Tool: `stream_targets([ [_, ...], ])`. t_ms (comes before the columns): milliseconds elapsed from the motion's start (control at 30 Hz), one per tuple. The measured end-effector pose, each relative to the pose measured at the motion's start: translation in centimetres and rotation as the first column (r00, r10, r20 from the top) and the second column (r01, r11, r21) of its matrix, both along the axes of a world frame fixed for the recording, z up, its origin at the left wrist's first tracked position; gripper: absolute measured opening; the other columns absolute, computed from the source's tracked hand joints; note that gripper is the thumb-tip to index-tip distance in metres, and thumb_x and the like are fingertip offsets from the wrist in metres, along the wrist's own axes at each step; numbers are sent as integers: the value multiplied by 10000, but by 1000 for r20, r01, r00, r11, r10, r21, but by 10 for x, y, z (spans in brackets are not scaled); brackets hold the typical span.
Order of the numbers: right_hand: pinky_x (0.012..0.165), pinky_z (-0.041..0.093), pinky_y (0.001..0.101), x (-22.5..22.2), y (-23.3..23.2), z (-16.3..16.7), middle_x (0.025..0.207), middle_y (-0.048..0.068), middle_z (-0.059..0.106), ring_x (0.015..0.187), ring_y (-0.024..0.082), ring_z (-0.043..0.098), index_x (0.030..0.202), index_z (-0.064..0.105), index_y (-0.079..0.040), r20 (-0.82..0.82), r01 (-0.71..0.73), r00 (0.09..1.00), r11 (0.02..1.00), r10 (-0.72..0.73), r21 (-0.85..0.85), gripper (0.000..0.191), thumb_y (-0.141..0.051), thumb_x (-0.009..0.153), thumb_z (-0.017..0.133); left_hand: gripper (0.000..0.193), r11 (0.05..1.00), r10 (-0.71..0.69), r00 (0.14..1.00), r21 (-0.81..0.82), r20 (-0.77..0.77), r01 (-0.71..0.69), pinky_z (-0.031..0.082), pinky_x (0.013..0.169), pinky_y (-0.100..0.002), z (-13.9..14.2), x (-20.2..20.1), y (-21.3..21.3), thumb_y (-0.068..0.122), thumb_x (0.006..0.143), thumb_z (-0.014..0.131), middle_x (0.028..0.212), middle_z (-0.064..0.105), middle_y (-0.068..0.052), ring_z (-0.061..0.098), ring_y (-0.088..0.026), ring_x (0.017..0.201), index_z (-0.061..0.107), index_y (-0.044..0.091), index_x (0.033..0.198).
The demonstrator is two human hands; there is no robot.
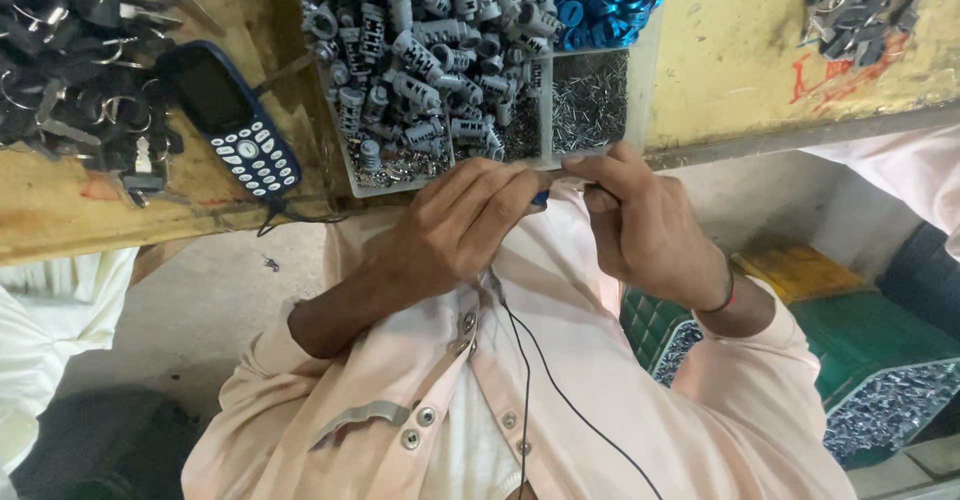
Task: The person sits at a workbench assembling small metal and plastic hardware parts by hand, fitting components together one at a time and placing finished pieces into a compartment tray. They occasionally reach across the bench for parts and briefly press buttons on a mobile phone at the end.
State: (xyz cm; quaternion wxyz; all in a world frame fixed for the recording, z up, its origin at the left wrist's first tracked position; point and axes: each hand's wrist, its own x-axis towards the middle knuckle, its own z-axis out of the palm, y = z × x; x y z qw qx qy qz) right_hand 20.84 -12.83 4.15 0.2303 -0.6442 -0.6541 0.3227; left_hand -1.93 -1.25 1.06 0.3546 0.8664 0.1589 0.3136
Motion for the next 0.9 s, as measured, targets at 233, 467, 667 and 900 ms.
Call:
stream_targets([
  [233, 527, 474, 400, -14, 19, 13, 880, 134, 579, 641, 281, 618, 1462, 432, -2, 294, -330, 904, 944, 310, 17, 639, 55, 876, 681, 260, 973, -97, 995, -208, 10, 97, 573, 894, -404, -8, 0, -8, 9, 965, 749, 1070, 664, -157, 673, -317, 1045, 605, -46, 1175],
  [467, 682, 435, 472, 5, 4, -1, 1014, 149, 617, 756, 368, 526, 1573, 403, 5, 21, 456, 890, 890, -456, 6, 527, 42, 1051, 463, 631, 888, 59, 982, -460, 177, 29, 578, 936, -388, -5, 16, -18, 159, 937, 710, 1248, 623, -255, 660, -272, 1055, 397, -165, 1378],
  [667, 963, 520, 479, 70, 23, -37, 1199, 245, 613, 1106, 409, 620, 1336, 585, -53, 573, 143, 701, 871, -425, 471, 394, 50, 969, 685, 379, 774, 159, 987, -619, -15, -134, 647, 841, -300, -7, -8, -6, 36, 1080, 627, 1095, 739, -82, 758, -164, 936, 552, 31, 1451],
  [900, 868, 503, 429, 145, 66, -58, 1075, 171, 672, 1001, 363, 629, 1144, 696, 7, 511, -104, 851, 913, -124, 394, 238, 110, 930, 686, 326, 839, 27, 999, -544, 25, -9, 596, 804, -304, 8, -2, -13, 1, 1038, 663, 1070, 725, -102, 727, -183, 904, 604, 21, 1358],
])
